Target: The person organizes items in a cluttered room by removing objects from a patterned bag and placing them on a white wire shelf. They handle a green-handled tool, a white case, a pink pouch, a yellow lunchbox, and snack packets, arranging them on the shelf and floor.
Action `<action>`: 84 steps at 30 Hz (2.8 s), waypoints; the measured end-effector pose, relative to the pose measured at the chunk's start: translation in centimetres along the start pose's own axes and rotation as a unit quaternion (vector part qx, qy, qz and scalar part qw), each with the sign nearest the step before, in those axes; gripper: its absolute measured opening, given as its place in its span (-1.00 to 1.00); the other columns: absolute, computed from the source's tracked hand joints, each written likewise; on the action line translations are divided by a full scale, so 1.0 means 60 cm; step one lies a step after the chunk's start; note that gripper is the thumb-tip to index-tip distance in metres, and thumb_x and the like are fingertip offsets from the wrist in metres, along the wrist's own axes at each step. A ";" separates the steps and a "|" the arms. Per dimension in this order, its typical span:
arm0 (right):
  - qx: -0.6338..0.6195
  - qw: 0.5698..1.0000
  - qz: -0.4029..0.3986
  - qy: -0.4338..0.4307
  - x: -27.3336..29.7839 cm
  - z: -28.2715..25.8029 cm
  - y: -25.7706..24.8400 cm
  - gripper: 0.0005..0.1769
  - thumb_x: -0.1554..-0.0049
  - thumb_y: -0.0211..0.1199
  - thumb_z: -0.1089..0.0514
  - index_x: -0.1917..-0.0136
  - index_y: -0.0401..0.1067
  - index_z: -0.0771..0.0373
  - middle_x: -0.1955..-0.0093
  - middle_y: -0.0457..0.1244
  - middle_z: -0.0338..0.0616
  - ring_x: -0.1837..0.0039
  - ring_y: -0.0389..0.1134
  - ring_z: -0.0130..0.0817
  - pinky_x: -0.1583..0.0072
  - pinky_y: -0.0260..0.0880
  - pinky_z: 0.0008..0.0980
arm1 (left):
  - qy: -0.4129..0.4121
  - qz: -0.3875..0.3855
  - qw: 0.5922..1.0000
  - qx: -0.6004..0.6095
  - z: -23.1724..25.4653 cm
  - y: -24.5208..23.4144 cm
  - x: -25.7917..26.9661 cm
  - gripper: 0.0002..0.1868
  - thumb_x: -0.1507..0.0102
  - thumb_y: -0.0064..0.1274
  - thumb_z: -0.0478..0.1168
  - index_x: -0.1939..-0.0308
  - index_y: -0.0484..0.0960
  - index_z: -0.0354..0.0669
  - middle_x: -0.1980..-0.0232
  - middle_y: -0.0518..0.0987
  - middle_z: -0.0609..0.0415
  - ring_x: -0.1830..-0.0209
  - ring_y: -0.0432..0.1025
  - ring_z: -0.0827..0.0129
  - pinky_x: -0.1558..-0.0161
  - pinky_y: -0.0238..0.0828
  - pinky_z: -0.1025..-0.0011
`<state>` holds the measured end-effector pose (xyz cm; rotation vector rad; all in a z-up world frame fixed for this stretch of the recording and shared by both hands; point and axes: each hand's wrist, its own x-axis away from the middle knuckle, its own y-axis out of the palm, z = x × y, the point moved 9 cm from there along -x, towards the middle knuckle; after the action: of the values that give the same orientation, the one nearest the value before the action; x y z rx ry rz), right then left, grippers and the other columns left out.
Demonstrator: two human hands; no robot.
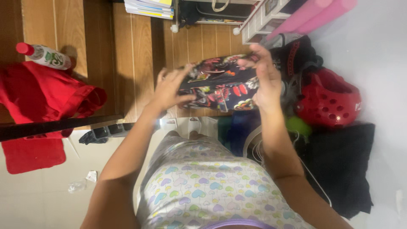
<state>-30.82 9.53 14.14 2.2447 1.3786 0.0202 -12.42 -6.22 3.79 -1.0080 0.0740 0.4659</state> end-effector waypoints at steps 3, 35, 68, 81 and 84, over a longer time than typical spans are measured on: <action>0.102 0.993 0.049 -0.040 -0.010 -0.012 -0.020 -0.47 -0.40 0.09 -0.01 -0.45 0.21 0.42 -0.43 0.19 -0.13 -0.33 0.37 -0.30 -0.35 0.46 -0.24 | -0.058 -0.118 0.990 0.043 -0.020 0.056 -0.011 -0.63 -0.31 0.17 0.08 -0.15 0.73 0.11 -0.09 0.69 0.10 -0.10 0.57 0.23 -0.16 0.46 0.23; 0.261 0.855 0.416 0.169 0.269 0.280 -0.170 -0.22 -0.33 0.14 -0.07 -0.68 -0.05 0.14 -0.11 0.33 0.24 -0.04 0.32 -0.10 -0.08 0.34 -0.18 | -0.178 -0.278 0.612 0.718 0.189 0.121 0.024 -0.48 -0.55 -0.19 -0.16 -0.58 0.17 -0.11 -0.48 0.38 0.03 -0.43 0.37 0.30 -0.44 0.36 0.24; 0.113 0.774 0.622 0.039 0.873 0.227 -0.060 -0.54 -0.40 0.06 0.05 -0.50 0.26 0.23 -0.33 0.32 -0.13 -0.29 0.35 -0.39 -0.28 0.40 -0.33 | 0.284 -0.379 0.789 0.393 0.557 0.083 0.135 -0.63 -0.37 0.13 -0.28 -0.23 0.52 -0.32 -0.21 0.58 -0.13 -0.18 0.51 0.30 -0.23 0.41 0.35; -0.558 0.356 0.710 -0.241 1.181 0.315 0.115 0.04 -0.08 -0.06 -0.63 -0.62 -0.07 -0.05 -0.64 -0.19 0.31 -0.60 -0.17 0.41 -0.46 -0.09 0.47 | 0.205 -0.507 0.752 0.367 0.740 0.377 0.349 -0.56 -0.43 0.06 -0.32 -0.39 0.45 -0.29 -0.03 0.58 -0.10 0.08 0.46 0.30 0.01 0.39 0.42; -0.543 0.310 0.699 -0.347 1.196 0.251 0.094 0.24 0.02 -0.09 -0.78 -0.65 -0.10 0.00 -0.65 -0.25 0.29 -0.61 -0.29 0.48 -0.46 -0.18 0.50 | 0.294 -0.465 0.703 0.451 0.772 0.433 0.407 -0.47 -0.46 0.00 -0.38 -0.51 0.28 -0.31 -0.46 0.43 -0.25 -0.45 0.38 0.12 -0.41 0.25 0.34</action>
<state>12.82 61.59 -13.99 1.0617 -1.1398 0.3719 -8.11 52.02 1.49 -0.0710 0.3128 -0.8183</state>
